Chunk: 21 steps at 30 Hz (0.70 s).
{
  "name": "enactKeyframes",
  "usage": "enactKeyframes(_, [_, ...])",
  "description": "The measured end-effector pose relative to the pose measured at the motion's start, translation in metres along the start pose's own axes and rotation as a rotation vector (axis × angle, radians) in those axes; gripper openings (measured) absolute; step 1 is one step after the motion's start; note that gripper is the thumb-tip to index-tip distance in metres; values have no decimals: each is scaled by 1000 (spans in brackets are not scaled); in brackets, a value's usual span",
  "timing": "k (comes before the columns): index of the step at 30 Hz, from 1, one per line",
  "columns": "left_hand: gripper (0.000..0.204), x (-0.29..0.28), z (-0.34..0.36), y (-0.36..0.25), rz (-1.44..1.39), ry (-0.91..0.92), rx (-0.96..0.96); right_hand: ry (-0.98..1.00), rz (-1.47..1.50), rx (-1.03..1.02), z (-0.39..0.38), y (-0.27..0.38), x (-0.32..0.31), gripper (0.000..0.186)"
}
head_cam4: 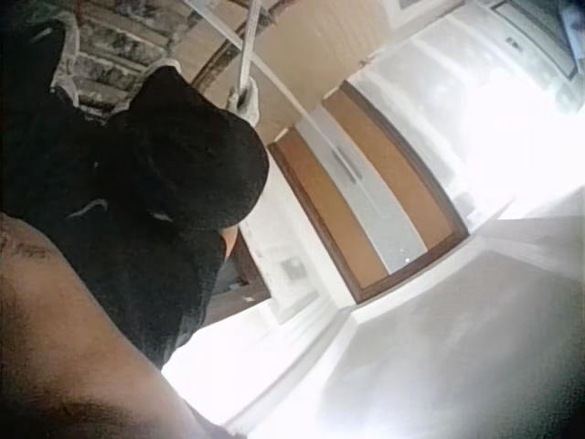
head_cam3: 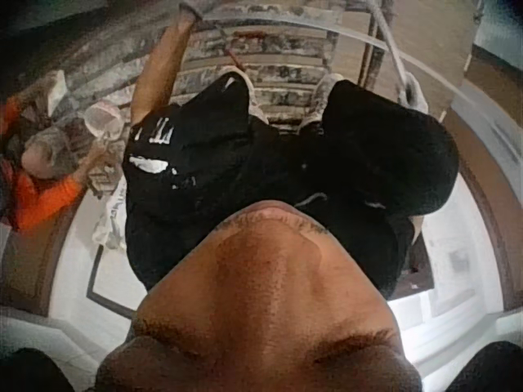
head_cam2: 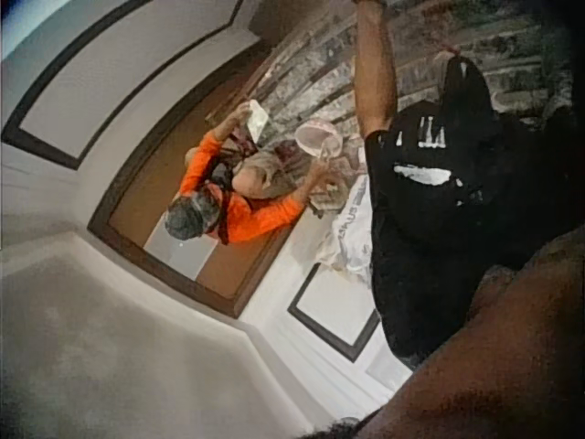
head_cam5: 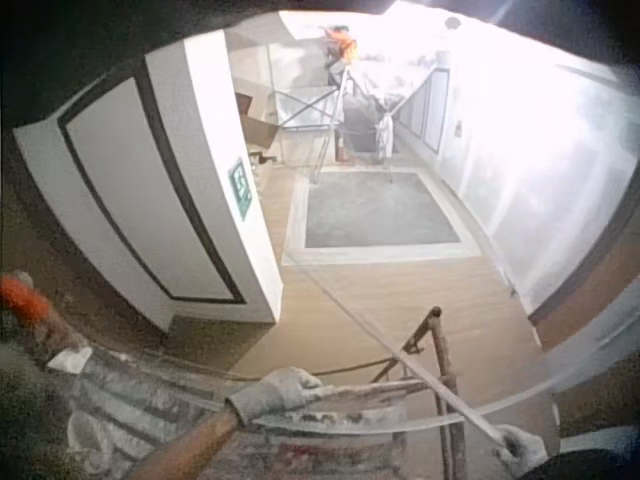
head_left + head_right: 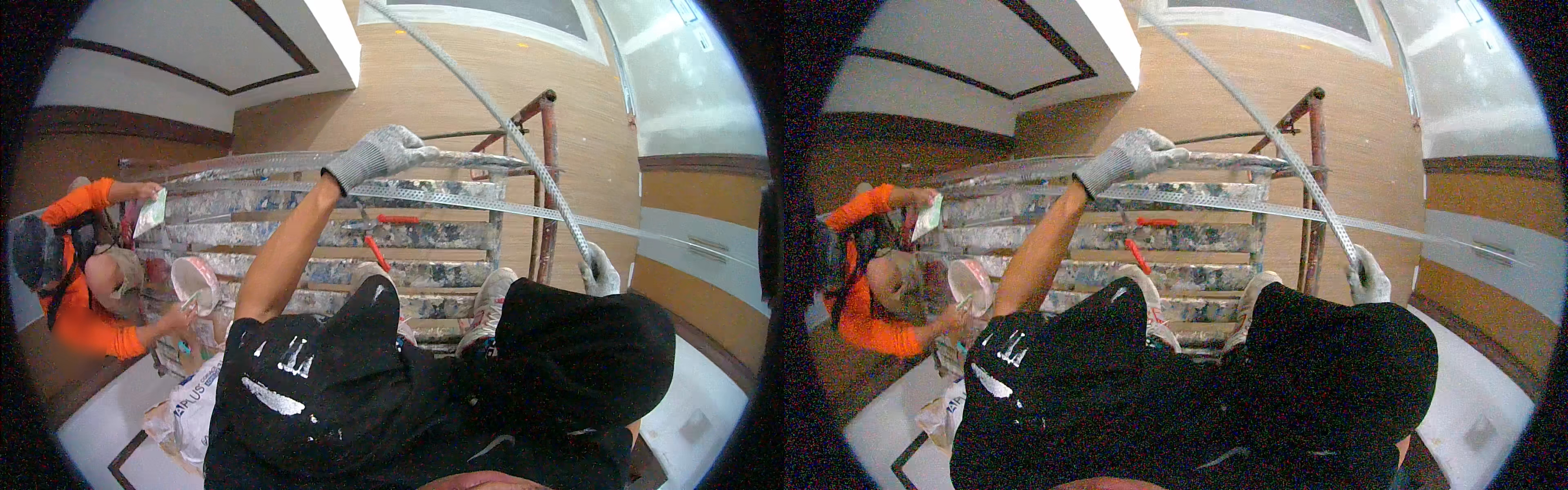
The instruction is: The person holds a long piece of perforated corner bead by hand, climbs onto a scaffold, and uses a tape measure and snips to measure and cut the metal strip.
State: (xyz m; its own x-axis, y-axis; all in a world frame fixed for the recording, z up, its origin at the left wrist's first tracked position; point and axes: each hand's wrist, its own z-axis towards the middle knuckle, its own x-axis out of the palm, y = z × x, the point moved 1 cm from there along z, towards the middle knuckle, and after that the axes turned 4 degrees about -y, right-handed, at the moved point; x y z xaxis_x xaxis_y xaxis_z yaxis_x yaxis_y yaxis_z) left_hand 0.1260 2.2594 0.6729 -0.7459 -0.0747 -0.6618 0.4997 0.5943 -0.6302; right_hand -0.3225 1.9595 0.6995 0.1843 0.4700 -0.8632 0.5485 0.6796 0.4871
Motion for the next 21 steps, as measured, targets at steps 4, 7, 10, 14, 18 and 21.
enactKeyframes(4, [62, -1, 1, 1, -39, 47, -18, 55, -48, 118, -14, -16, -8, 42])
enactKeyframes(7, [63, -2, 2, -3, 5, 44, -18, 24, -84, 85, -20, -24, -11, 42])
enactKeyframes(10, [64, -2, -1, -7, 37, 16, 7, -38, -98, 92, -19, -32, -15, 42])
enactKeyframes(14, [61, -4, -5, -10, -2, 41, -58, -193, -78, 110, -12, -44, -31, 44])
enactKeyframes(18, [55, -2, -4, -11, -56, 11, -73, -317, -164, 142, -7, -55, -54, 44])
enactKeyframes(21, [54, -2, -4, -11, -27, 16, -50, -340, -199, 231, -7, -64, -73, 44])
